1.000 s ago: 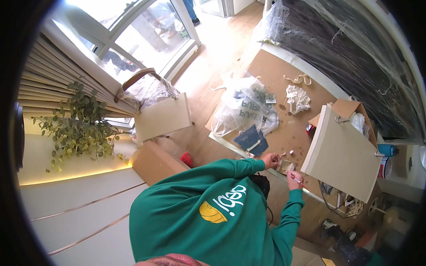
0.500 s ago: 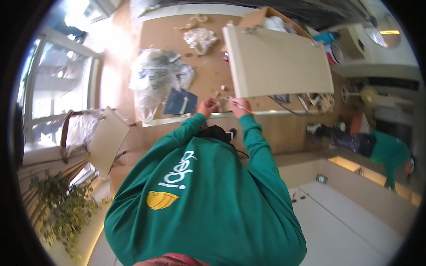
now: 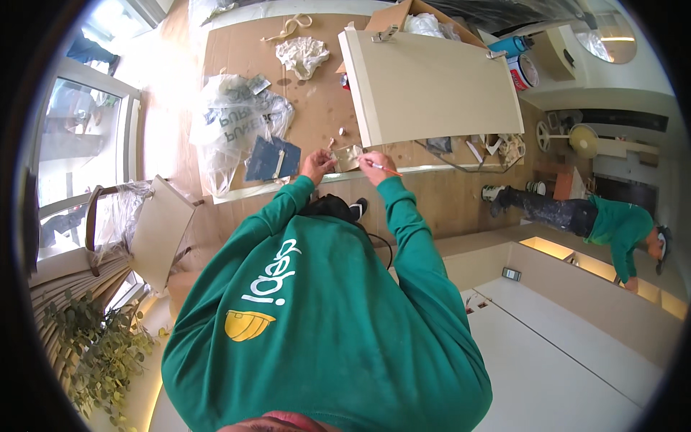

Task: The person uses a paintbrush to apply white paint to the edges and surfaces of a detached cabinet door supported by a workbench.

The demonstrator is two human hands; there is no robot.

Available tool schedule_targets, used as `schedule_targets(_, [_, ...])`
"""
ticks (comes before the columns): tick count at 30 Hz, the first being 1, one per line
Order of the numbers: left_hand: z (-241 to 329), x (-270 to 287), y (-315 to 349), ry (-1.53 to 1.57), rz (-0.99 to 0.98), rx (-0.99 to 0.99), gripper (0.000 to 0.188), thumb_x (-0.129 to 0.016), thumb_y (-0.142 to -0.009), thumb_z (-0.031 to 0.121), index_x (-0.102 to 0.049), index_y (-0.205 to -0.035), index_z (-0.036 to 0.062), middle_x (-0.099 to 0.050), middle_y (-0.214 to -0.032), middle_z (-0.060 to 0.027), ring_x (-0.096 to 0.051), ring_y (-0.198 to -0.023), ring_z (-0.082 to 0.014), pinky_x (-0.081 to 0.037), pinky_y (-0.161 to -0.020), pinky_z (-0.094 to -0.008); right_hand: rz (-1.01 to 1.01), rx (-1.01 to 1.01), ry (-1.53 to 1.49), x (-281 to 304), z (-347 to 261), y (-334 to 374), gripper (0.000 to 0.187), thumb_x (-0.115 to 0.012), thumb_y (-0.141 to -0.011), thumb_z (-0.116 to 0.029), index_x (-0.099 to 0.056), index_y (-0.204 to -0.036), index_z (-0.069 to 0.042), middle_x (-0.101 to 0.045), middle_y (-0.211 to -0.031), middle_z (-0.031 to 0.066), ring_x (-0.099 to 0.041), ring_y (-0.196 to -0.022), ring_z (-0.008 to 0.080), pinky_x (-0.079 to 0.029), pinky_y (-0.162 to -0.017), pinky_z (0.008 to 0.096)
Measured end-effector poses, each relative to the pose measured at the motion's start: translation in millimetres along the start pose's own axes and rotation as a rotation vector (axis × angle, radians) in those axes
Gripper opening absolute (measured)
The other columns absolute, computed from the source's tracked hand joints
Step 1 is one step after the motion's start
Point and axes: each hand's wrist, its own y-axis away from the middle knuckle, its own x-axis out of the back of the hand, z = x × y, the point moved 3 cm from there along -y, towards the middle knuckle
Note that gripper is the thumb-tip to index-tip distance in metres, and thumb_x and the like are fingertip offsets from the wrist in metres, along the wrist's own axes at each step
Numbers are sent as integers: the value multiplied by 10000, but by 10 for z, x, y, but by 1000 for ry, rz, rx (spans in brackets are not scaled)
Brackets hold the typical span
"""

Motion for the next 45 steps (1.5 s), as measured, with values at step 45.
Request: schedule_targets(45, [21, -21, -32, 4, 33, 27, 194, -707, -879, 10, -526, -950, 11, -620, -782, -42, -633, -700, -115, -573, -598, -266, 199, -341, -785, -172, 720, 461, 307, -652, -950, -287, -717, -1103, -29, -753, -1000, 75, -681, -783, 92, -436, -613, 208])
